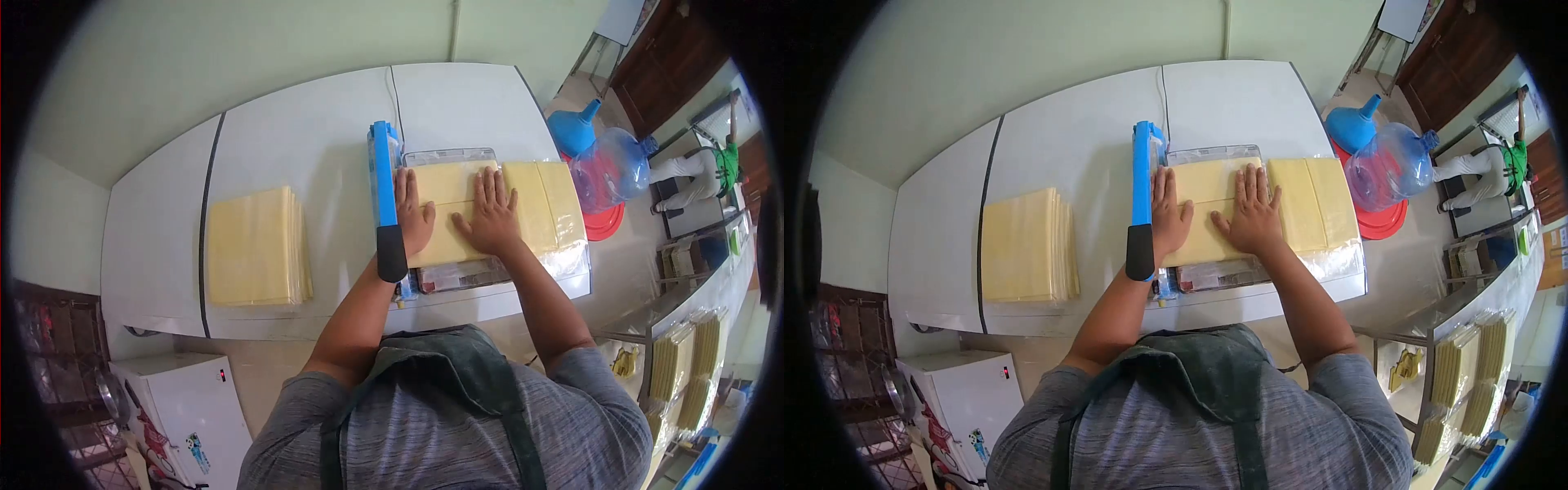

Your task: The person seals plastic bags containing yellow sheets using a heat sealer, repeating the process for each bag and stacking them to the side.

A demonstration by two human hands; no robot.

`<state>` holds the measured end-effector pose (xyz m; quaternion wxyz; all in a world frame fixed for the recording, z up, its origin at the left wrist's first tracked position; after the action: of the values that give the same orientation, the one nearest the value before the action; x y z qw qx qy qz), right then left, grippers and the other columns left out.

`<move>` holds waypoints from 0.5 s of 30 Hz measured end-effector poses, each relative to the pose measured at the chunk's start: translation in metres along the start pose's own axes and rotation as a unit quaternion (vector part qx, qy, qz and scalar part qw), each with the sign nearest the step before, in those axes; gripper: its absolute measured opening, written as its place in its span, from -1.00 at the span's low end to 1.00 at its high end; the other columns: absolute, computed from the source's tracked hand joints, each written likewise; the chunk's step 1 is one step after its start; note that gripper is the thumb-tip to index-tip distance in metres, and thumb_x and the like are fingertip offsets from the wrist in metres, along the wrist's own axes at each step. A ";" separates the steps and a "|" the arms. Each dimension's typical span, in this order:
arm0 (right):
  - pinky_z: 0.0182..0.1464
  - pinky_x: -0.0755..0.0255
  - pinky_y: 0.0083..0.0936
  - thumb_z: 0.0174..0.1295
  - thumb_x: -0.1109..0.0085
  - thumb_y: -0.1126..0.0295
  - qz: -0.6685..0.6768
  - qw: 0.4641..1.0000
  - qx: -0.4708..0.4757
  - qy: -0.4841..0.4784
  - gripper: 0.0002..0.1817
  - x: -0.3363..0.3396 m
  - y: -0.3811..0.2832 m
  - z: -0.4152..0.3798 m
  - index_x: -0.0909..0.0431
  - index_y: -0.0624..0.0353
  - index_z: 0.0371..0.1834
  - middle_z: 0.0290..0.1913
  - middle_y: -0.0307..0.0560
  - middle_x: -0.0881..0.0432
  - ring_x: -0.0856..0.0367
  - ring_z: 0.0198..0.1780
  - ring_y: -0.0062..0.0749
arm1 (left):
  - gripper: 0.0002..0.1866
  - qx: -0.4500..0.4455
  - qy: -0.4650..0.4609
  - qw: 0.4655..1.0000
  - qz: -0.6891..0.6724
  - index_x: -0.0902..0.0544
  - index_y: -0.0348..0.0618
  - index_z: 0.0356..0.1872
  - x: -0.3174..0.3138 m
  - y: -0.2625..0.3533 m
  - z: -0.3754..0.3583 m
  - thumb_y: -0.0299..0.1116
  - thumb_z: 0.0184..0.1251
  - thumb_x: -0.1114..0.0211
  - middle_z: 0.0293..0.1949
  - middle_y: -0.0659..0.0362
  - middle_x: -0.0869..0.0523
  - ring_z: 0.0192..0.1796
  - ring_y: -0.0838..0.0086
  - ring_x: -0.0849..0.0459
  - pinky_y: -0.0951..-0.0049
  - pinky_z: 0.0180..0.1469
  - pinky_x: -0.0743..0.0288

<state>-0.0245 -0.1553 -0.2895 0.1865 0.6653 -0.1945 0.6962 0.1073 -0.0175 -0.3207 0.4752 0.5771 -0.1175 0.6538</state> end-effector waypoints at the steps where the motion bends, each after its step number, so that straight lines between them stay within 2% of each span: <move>1: 0.53 0.32 0.26 0.30 0.10 -0.29 -0.002 1.000 0.003 -0.001 0.04 0.001 -0.004 0.002 0.12 0.31 0.60 0.64 0.20 0.18 0.30 0.66 0.06 | -0.20 0.000 0.014 0.999 -0.034 -0.13 -0.46 0.48 0.001 -0.006 -0.006 -0.06 0.43 -0.13 0.52 -0.25 -0.11 0.59 0.02 -0.02 0.00 0.57 0.14; 2: 0.53 0.31 0.27 0.30 0.09 -0.28 0.002 0.999 -0.021 -0.029 0.02 0.002 -0.010 0.006 0.08 0.31 0.59 0.62 0.22 0.13 0.27 0.65 0.07 | -0.21 0.001 0.028 0.997 -0.068 -0.12 -0.44 0.49 0.004 -0.012 -0.014 -0.09 0.43 -0.14 0.51 -0.26 -0.14 0.60 0.07 -0.02 -0.02 0.55 0.11; 3: 0.52 0.31 0.28 0.31 0.09 -0.27 0.005 0.997 -0.046 -0.054 0.00 0.006 -0.017 0.014 0.04 0.30 0.57 0.61 0.24 0.07 0.23 0.64 0.09 | -0.21 0.002 -0.008 0.995 -0.102 -0.11 -0.39 0.50 0.003 -0.024 -0.023 -0.07 0.43 -0.12 0.50 -0.27 -0.15 0.59 -0.01 -0.01 -0.12 0.53 0.14; 4: 0.53 0.30 0.27 0.34 0.06 -0.21 0.089 0.993 -0.011 -0.072 -0.06 0.020 -0.033 0.024 0.02 0.28 0.57 0.61 0.24 0.07 0.23 0.64 0.09 | -0.21 0.004 -0.006 0.995 -0.101 -0.11 -0.39 0.50 0.005 -0.033 -0.030 -0.07 0.43 -0.12 0.50 -0.27 -0.15 0.59 -0.01 -0.01 -0.12 0.53 0.14; 5: 0.53 0.30 0.25 0.37 0.03 -0.14 0.173 0.981 0.023 -0.090 -0.11 0.038 -0.055 0.033 -0.01 0.26 0.57 0.61 0.24 0.06 0.22 0.64 0.10 | -0.23 0.019 -0.064 0.996 -0.067 -0.11 -0.30 0.52 0.008 -0.042 -0.036 -0.06 0.43 -0.11 0.52 -0.23 -0.12 0.60 -0.05 0.04 -0.16 0.52 0.15; 6: 0.53 0.30 0.25 0.38 0.07 -0.16 0.237 0.964 0.086 -0.085 -0.12 0.055 -0.077 0.039 -0.03 0.24 0.56 0.60 0.24 0.03 0.20 0.64 0.10 | -0.24 0.035 -0.122 0.991 -0.033 -0.12 -0.20 0.54 0.009 -0.052 -0.044 -0.04 0.44 -0.10 0.54 -0.19 -0.09 0.60 -0.09 0.08 -0.21 0.51 0.17; 7: 0.53 0.29 0.24 0.39 0.11 -0.18 0.300 0.939 0.148 -0.081 -0.14 0.065 -0.099 0.044 -0.05 0.23 0.56 0.59 0.24 0.00 0.19 0.64 0.10 | -0.29 -0.012 -0.108 0.994 -0.024 -0.13 0.00 0.56 0.005 -0.067 -0.053 -0.01 0.47 -0.05 0.58 -0.09 -0.01 0.61 -0.12 0.18 -0.26 0.49 0.18; 8: 0.53 0.30 0.26 0.39 0.14 -0.21 0.261 0.947 0.167 -0.089 -0.13 0.061 -0.122 0.050 -0.07 0.24 0.55 0.59 0.24 -0.01 0.19 0.64 0.10 | -0.29 -0.009 -0.109 0.994 -0.023 -0.13 0.00 0.56 0.008 -0.073 -0.057 -0.01 0.47 -0.05 0.58 -0.09 -0.01 0.61 -0.12 0.18 -0.26 0.49 0.18; 10: 0.52 0.30 0.27 0.39 0.18 -0.23 0.222 0.952 0.189 -0.094 -0.13 0.041 -0.149 0.059 -0.10 0.25 0.54 0.58 0.23 -0.02 0.20 0.64 0.11 | -0.34 0.062 -0.165 0.946 -0.272 -0.13 0.07 0.57 0.011 -0.084 -0.059 -0.04 0.52 0.02 0.61 -0.02 0.07 0.61 -0.15 0.23 -0.22 0.49 0.18; 11: 0.51 0.32 0.31 0.38 0.19 -0.23 0.171 0.965 0.184 -0.076 -0.13 0.027 -0.157 0.062 -0.13 0.26 0.53 0.58 0.23 -0.03 0.22 0.64 0.11 | -0.34 0.063 -0.162 0.947 -0.271 -0.13 0.07 0.57 0.005 -0.092 -0.066 -0.04 0.52 0.02 0.61 -0.02 0.07 0.61 -0.15 0.23 -0.22 0.49 0.18; 13: 0.49 0.36 0.39 0.33 0.14 -0.21 0.116 0.976 0.181 -0.026 -0.14 0.010 -0.163 0.063 -0.19 0.27 0.50 0.58 0.21 -0.03 0.27 0.64 0.11 | -0.39 0.002 -0.077 0.997 -0.023 -0.12 0.04 0.57 -0.009 -0.104 -0.084 -0.09 0.57 0.09 0.60 -0.03 0.02 0.60 -0.16 0.14 -0.20 0.48 0.18; 14: 0.49 0.36 0.39 0.33 0.14 -0.21 0.115 0.976 0.183 -0.027 -0.14 0.006 -0.163 0.064 -0.19 0.27 0.50 0.58 0.21 -0.03 0.27 0.64 0.11 | -0.39 0.005 -0.076 0.997 -0.024 -0.12 0.04 0.57 -0.009 -0.104 -0.090 -0.09 0.57 0.09 0.60 -0.03 0.02 0.60 -0.16 0.14 -0.20 0.48 0.18; 15: 0.49 0.35 0.39 0.32 0.12 -0.19 0.118 0.975 0.186 -0.018 -0.14 0.006 -0.162 0.062 -0.20 0.27 0.50 0.58 0.19 -0.03 0.27 0.64 0.11 | -0.44 0.048 -0.045 0.997 -0.032 -0.18 -0.09 0.53 0.012 -0.090 -0.092 -0.17 0.60 0.14 0.56 -0.06 -0.09 0.58 -0.11 0.03 -0.09 0.52 0.14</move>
<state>0.1126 -0.0490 -0.2776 -0.0272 0.6734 -0.1424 0.7249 0.1176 0.0995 -0.3735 0.4620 0.6314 -0.0886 0.6164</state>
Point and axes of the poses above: each hand's wrist, its own z-axis towards the middle knuckle, its own x-axis out of the back of the hand, y = z × x, the point moved 1 cm from there along z, towards the middle knuckle
